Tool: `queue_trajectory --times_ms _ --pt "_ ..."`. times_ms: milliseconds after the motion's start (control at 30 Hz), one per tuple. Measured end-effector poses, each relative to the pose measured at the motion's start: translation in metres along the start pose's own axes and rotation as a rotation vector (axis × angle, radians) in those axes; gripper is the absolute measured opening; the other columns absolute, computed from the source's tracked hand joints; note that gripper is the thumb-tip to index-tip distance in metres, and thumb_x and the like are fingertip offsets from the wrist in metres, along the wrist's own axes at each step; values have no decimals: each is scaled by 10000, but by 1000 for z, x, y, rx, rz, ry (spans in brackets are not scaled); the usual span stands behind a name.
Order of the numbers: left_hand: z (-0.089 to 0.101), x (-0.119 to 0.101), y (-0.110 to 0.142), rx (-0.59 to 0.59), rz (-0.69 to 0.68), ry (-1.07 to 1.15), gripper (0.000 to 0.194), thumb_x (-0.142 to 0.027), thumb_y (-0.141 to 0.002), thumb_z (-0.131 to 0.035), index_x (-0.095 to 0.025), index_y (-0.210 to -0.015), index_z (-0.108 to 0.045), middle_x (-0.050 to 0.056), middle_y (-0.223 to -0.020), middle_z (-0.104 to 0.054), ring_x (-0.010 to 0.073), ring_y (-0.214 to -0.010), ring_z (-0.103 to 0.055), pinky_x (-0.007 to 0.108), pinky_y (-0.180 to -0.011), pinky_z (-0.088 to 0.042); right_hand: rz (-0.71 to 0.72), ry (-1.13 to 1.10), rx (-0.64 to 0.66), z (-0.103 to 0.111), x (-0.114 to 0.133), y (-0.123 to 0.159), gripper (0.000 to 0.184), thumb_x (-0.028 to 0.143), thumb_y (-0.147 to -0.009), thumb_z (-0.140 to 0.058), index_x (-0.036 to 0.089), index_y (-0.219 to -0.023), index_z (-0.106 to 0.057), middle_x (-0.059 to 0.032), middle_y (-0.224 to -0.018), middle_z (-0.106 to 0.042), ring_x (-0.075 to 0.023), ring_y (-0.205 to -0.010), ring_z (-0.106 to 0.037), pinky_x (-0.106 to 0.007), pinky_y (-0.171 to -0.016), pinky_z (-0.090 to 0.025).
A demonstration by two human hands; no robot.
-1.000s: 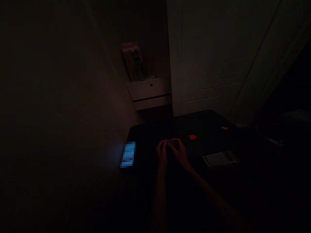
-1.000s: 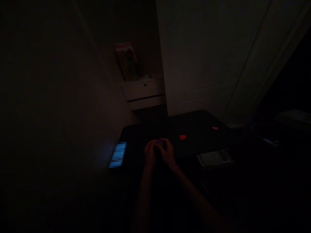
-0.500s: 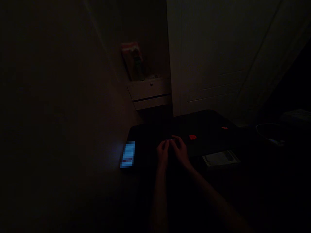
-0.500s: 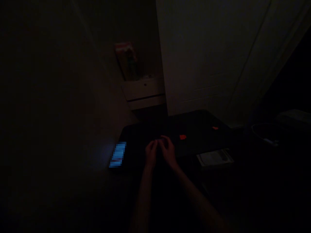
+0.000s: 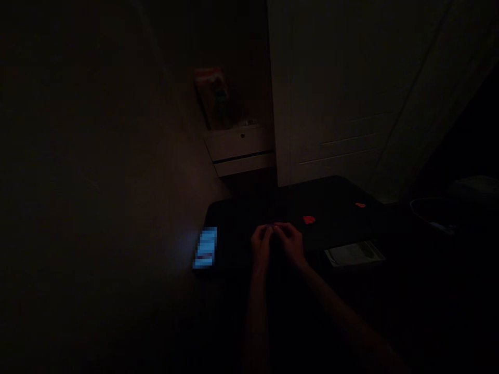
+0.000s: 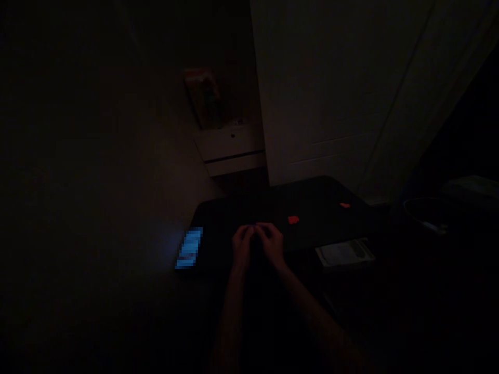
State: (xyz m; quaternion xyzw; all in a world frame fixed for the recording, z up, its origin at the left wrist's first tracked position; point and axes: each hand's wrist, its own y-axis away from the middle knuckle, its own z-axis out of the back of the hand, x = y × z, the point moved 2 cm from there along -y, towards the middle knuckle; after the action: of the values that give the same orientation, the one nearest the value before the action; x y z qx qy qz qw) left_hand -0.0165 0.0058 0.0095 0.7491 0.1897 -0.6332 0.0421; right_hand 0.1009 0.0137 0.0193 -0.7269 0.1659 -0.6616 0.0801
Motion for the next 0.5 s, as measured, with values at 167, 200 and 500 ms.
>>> queue_trajectory --times_ms 167,200,500 --pt "-2 2 0 -75 44 174 225 -384 -796 -748 -189 -885 -679 14 -870 -684 155 -831 -647 261 -780 -493 161 156 46 -7 3 6 267 422 -949 -618 206 -1030 -753 -85 -1004 -752 -237 -933 -700 -376 -857 -554" --pt "-3 1 0 -71 56 228 244 -400 -799 -748 -196 -912 -677 20 -907 -693 162 -859 -664 267 -798 -504 206 187 68 -9 3 8 258 403 -961 -606 208 -1049 -751 -85 -1015 -753 -234 -938 -702 -376 -865 -551" --pt "-3 -11 -2 -11 312 631 364 -412 -910 -681 -143 -1154 -657 185 -1312 -670 312 -1183 -684 480 -1102 -470 448 461 353 -14 16 32 230 313 -953 -600 248 -1100 -764 -79 -1115 -743 -253 -1028 -675 -444 -933 -509"
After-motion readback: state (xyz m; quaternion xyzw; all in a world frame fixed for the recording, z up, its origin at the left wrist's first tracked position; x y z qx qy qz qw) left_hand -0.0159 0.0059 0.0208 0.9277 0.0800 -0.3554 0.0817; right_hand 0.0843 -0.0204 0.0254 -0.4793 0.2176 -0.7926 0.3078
